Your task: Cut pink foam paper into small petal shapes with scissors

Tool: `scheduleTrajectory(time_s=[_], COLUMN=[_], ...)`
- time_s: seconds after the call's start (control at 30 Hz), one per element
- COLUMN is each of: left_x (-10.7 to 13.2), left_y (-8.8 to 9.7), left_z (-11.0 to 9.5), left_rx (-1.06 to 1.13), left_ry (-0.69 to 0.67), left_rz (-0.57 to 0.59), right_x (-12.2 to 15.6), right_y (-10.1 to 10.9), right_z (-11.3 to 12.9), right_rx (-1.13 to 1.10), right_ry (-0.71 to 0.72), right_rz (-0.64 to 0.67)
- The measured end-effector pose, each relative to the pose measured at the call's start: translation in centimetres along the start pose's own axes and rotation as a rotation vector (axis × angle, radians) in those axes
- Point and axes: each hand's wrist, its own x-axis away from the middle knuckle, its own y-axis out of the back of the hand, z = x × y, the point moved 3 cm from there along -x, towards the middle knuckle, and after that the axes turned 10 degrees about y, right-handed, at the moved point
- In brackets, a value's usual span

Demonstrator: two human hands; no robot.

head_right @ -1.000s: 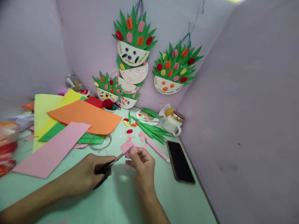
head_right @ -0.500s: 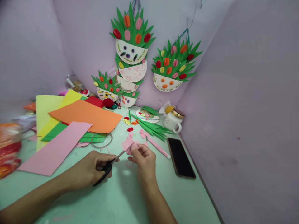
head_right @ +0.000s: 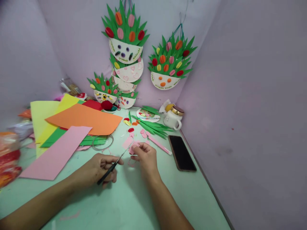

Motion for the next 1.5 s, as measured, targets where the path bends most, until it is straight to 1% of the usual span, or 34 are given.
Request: scheduleTrajectory(time_s=[0.13, 0.27, 0.37, 0.47, 0.53, 0.6, 0.7, 0.8, 0.9, 0.97, 1.03, 1.17, 1.23, 1.3, 1.4, 1.5], left_x=[-0.1, 0.3, 0.6, 0.9, 1.1, 1.1, 1.0, 1.0, 1.0, 1.0, 1.0, 1.0, 1.1, 1.2, 1.5, 1.8], left_y=[0.4, 0.7, 0.7, 0.9, 0.9, 0.9, 0.8, 0.7, 0.7, 0.8, 0.9, 0.7, 0.3, -0.2, -1.0, -1.3], left_z=[-0.1, -0.8, -1.1, -1.3, -1.4, -1.4, -1.4, -1.4, -1.4, -1.3, -1.2, -0.7, -0.5, -0.5, -0.7, -1.0], left_rx=[0.019, 0.052, 0.092, 0.148, 0.177, 0.184, 0.184, 0.203, 0.194, 0.155, 0.087, -0.161, -0.296, -0.414, -0.570, -0.631], left_ry=[0.001, -0.052, -0.119, -0.196, -0.236, -0.251, -0.233, -0.217, -0.228, -0.250, -0.273, -0.320, -0.313, -0.281, -0.255, -0.293], left_rz=[-0.050, -0.139, -0.237, -0.373, -0.432, -0.439, -0.430, -0.426, -0.404, -0.395, -0.396, -0.406, -0.407, -0.421, -0.428, -0.433], right_x=[0.0, 0.0, 0.3, 1.0, 1.7, 2.3, 2.9, 3.1, 3.1, 3.0, 2.8, 1.8, 1.4, 1.2, 1.3, 1.6], right_y=[0.0, 0.2, 0.0, -0.8, -1.5, -2.1, -2.6, -2.7, -2.5, -2.4, -2.1, -1.1, -0.7, -0.4, -0.5, -0.9], right_z=[0.0, -0.2, -0.4, -0.6, -0.9, -1.3, -1.8, -2.1, -2.2, -2.1, -1.8, -1.0, -0.7, -0.5, -0.4, -0.5], right_rx=[-0.002, -0.065, -0.109, -0.152, -0.162, -0.157, -0.141, -0.125, -0.053, -0.004, -0.011, -0.139, -0.188, -0.222, -0.264, -0.275], right_ry=[0.003, -0.027, -0.074, -0.103, -0.124, -0.151, -0.179, -0.184, -0.185, -0.179, -0.160, -0.112, -0.104, -0.098, -0.103, -0.111], right_rz=[0.008, -0.041, -0.043, 0.010, 0.051, 0.076, 0.118, 0.175, 0.202, 0.199, 0.160, -0.003, -0.070, -0.109, -0.110, -0.068])
